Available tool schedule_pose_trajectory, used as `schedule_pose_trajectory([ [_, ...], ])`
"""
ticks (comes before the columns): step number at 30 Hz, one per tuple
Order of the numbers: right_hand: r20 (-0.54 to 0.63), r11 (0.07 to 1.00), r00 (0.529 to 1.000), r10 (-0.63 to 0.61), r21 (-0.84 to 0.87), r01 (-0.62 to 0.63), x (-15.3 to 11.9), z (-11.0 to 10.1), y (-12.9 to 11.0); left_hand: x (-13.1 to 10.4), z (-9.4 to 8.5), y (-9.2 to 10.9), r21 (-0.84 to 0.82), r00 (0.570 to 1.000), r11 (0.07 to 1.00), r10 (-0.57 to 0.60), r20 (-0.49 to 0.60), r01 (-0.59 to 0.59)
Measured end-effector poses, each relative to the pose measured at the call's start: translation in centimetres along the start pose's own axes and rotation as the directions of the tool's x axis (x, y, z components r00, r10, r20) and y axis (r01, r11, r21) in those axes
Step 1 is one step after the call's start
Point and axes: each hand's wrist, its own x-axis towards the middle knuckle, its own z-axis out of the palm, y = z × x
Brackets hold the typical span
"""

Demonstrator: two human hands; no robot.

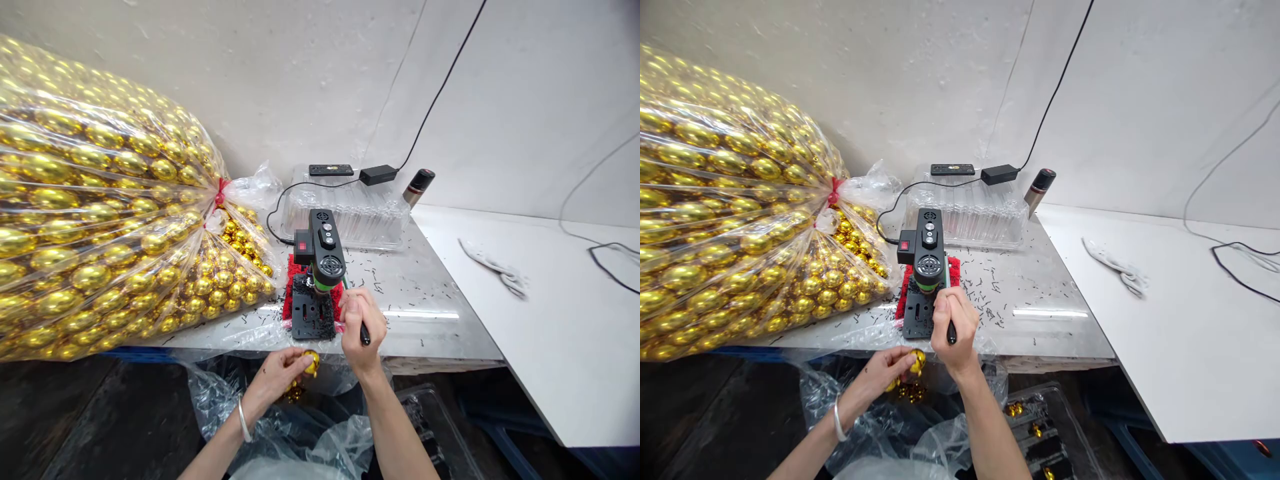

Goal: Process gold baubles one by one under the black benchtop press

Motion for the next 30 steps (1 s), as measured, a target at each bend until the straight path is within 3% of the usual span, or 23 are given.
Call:
schedule_pose_trajectory([
  [1,-0.002,1.000,1.000,-0.004,-0.001,0.004,-0.3,0.1,0.1,-0.6,0.2,-1.1,-0.122,0.992,0.984,-0.124,0.027,0.127],
  [3,0.002,1.000,1.000,-0.009,-0.004,0.009,-0.6,0.1,0.3,-1.7,0.5,-3.1,-0.368,0.926,0.851,-0.369,0.084,0.373],
  [5,0.010,1.000,1.000,-0.015,-0.007,0.015,-0.6,0.1,0.4,-2.6,0.5,-4.3,-0.535,0.845,0.673,-0.508,0.169,0.511],
  [6,0.012,1.000,1.000,-0.018,-0.009,0.019,-0.6,0.1,0.5,-2.9,0.3,-4.5,-0.583,0.829,0.615,-0.521,0.204,0.530],
  [8,0.008,1.000,1.000,-0.022,-0.014,0.023,-0.6,0.1,0.5,-3.5,-0.2,-3.8,-0.647,0.857,0.586,-0.462,0.228,0.488],
  [11,-0.008,1.000,1.000,-0.024,-0.017,0.024,-0.8,0.2,0.6,-3.7,-1.2,-0.7,-0.674,0.934,0.650,-0.291,0.208,0.352],
  [14,-0.019,0.999,0.999,-0.030,-0.021,0.029,-0.9,0.3,0.6,-2.4,-1.9,2.8,-0.662,0.980,0.723,-0.151,0.128,0.197],
  [17,-0.007,0.999,0.999,-0.032,-0.028,0.032,-0.9,0.3,0.6,-0.1,-1.8,4.8,-0.663,0.997,0.745,-0.074,0.023,0.071],
  [21,0.010,0.999,0.999,-0.041,-0.025,0.041,-1.0,0.1,0.6,2.4,-1.3,5.2,-0.651,0.996,0.759,-0.045,-0.073,-0.014],
  [30,0.011,1.000,1.000,-0.026,-0.013,0.026,-1.3,0.2,0.9,4.4,-1.8,4.8,-0.414,0.985,0.902,0.062,-0.160,-0.124],
])
